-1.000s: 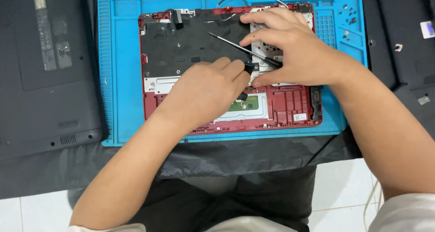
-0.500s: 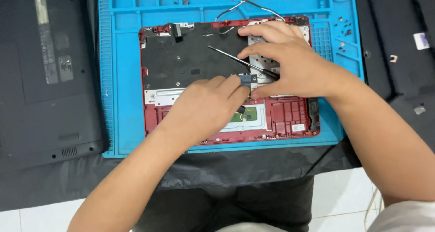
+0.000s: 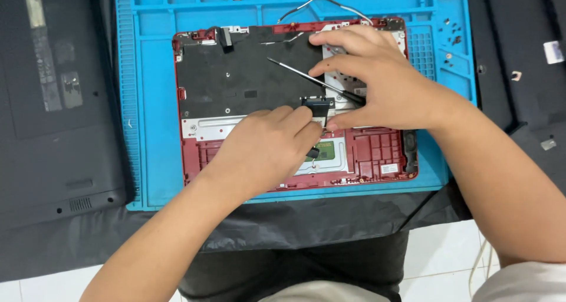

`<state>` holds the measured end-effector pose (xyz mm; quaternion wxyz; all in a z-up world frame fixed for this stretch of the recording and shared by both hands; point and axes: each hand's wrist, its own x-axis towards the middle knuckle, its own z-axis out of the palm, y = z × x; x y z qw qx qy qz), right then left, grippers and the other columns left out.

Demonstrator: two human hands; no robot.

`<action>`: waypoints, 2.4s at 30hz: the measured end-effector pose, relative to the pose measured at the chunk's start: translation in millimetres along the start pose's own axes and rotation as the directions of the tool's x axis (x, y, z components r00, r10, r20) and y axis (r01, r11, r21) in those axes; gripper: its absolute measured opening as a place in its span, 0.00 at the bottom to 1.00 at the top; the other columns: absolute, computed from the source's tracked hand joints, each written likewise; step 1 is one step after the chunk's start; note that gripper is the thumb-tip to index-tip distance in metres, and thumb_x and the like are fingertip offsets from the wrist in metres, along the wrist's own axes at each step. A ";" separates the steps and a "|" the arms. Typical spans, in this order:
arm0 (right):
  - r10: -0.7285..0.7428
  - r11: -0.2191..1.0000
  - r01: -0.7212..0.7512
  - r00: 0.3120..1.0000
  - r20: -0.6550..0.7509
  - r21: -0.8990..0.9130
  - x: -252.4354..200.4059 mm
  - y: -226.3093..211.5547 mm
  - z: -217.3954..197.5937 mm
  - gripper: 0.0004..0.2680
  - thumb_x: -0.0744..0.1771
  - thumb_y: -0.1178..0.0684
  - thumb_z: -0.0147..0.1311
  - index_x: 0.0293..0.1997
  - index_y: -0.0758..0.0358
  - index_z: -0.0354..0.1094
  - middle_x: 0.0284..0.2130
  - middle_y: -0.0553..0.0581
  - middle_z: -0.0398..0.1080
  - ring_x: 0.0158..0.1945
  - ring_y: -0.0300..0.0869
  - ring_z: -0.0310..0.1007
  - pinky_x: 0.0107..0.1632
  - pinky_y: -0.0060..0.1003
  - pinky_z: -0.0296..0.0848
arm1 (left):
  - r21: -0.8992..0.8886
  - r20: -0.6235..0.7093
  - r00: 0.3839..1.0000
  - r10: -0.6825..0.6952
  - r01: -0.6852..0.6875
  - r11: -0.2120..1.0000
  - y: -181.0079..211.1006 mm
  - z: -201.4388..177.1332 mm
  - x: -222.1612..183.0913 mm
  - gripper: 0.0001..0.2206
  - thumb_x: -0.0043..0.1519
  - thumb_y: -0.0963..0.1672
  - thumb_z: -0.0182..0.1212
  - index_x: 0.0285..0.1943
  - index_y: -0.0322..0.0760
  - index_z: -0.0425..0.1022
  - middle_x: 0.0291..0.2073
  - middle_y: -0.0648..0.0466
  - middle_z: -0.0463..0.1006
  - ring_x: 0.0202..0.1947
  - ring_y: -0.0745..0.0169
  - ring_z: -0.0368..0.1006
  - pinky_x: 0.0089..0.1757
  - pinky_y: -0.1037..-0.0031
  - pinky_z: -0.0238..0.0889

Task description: The recorder is performing repairs on a laptop, including unscrewing components and adjusting internal cables.

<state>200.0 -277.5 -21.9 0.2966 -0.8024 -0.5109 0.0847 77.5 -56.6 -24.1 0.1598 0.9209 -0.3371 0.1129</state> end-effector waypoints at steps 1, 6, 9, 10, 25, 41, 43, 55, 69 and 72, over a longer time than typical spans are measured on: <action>0.007 1.000 -0.007 1.000 0.002 0.005 -0.5 -0.1 1.7 0.27 0.54 0.44 0.74 0.57 0.57 0.72 0.70 0.54 0.58 0.73 0.55 0.52 0.71 0.54 0.49 | -0.013 0.013 1.000 -0.006 0.006 1.000 -0.2 0.4 -1.3 0.06 0.54 0.41 0.62 0.38 0.37 0.74 0.32 0.54 0.70 0.33 0.58 0.74 0.33 0.66 0.69; 0.021 1.000 -0.021 1.000 0.013 -0.006 -2.8 0.6 2.4 0.27 0.54 0.45 0.74 0.57 0.56 0.72 0.70 0.54 0.58 0.72 0.55 0.53 0.71 0.53 0.50 | -0.081 0.013 0.999 -0.029 0.030 0.996 -2.5 4.4 -3.5 0.06 0.54 0.41 0.62 0.39 0.37 0.75 0.32 0.53 0.71 0.34 0.56 0.74 0.34 0.65 0.69; 0.017 1.000 -0.016 1.000 0.017 -0.023 -1.0 0.9 2.3 0.27 0.54 0.44 0.74 0.57 0.56 0.73 0.70 0.54 0.58 0.72 0.55 0.53 0.70 0.53 0.50 | -0.102 0.014 0.999 -0.041 0.042 0.994 -4.6 4.2 -5.2 0.08 0.54 0.41 0.63 0.41 0.36 0.75 0.33 0.52 0.72 0.35 0.55 0.75 0.35 0.64 0.69; 0.025 0.999 -0.025 1.000 0.017 -0.024 -1.5 1.7 2.5 0.27 0.54 0.44 0.74 0.57 0.55 0.72 0.70 0.54 0.58 0.71 0.55 0.54 0.70 0.53 0.51 | -0.109 0.021 0.999 -0.039 0.041 0.993 -5.3 4.3 -5.2 0.09 0.54 0.41 0.63 0.41 0.36 0.75 0.34 0.52 0.73 0.35 0.55 0.75 0.35 0.64 0.69; 0.036 0.999 -0.035 0.999 0.026 -0.037 0.0 2.0 2.4 0.27 0.53 0.44 0.74 0.57 0.54 0.72 0.70 0.53 0.58 0.71 0.55 0.54 0.70 0.53 0.50 | -0.218 0.073 0.995 -0.069 0.083 0.972 -7.8 -4.2 -4.7 0.14 0.50 0.43 0.69 0.44 0.34 0.75 0.35 0.51 0.75 0.38 0.51 0.75 0.37 0.61 0.69; 0.024 0.995 -0.028 0.999 0.039 0.097 -3.6 1.9 -7.3 0.26 0.54 0.52 0.72 0.58 0.56 0.71 0.70 0.55 0.58 0.75 0.52 0.53 0.73 0.50 0.53 | -0.317 0.063 0.995 -0.083 0.099 0.943 -3.5 -11.3 -0.4 0.15 0.46 0.39 0.66 0.42 0.37 0.74 0.36 0.54 0.73 0.40 0.52 0.71 0.39 0.62 0.64; 0.042 0.994 -0.048 0.997 0.061 0.099 -2.7 0.6 -7.8 0.27 0.53 0.53 0.72 0.57 0.56 0.72 0.70 0.56 0.57 0.75 0.53 0.52 0.72 0.51 0.51 | -0.228 0.031 0.996 -0.089 0.094 0.969 -3.4 -9.6 -0.2 0.16 0.45 0.40 0.66 0.44 0.37 0.75 0.36 0.55 0.73 0.41 0.53 0.68 0.40 0.63 0.59; 0.024 0.997 -0.026 0.999 0.035 0.077 -3.4 2.8 -6.1 0.28 0.52 0.53 0.73 0.58 0.57 0.71 0.70 0.57 0.57 0.74 0.54 0.52 0.72 0.52 0.51 | -0.002 0.087 0.996 0.029 -0.029 1.000 10.0 -6.7 24.6 0.04 0.51 0.41 0.62 0.33 0.37 0.78 0.29 0.54 0.73 0.35 0.55 0.70 0.38 0.65 0.60; 0.065 0.982 -0.074 0.996 0.057 0.173 -4.4 8.8 -9.6 0.28 0.52 0.55 0.73 0.58 0.58 0.70 0.69 0.59 0.58 0.73 0.54 0.54 0.70 0.49 0.56 | -0.007 0.083 0.995 0.058 -0.057 0.998 18.7 5.3 34.2 0.07 0.51 0.41 0.61 0.36 0.31 0.78 0.25 0.53 0.76 0.29 0.57 0.74 0.38 0.67 0.64; 0.060 0.983 -0.067 0.997 0.044 0.171 -7.0 11.8 -10.0 0.28 0.53 0.55 0.73 0.59 0.58 0.70 0.70 0.59 0.57 0.74 0.55 0.54 0.71 0.49 0.56 | -0.116 0.003 1.000 -0.018 0.018 0.993 19.8 14.9 39.6 0.06 0.51 0.41 0.63 0.34 0.34 0.76 0.25 0.52 0.76 0.29 0.56 0.73 0.35 0.65 0.63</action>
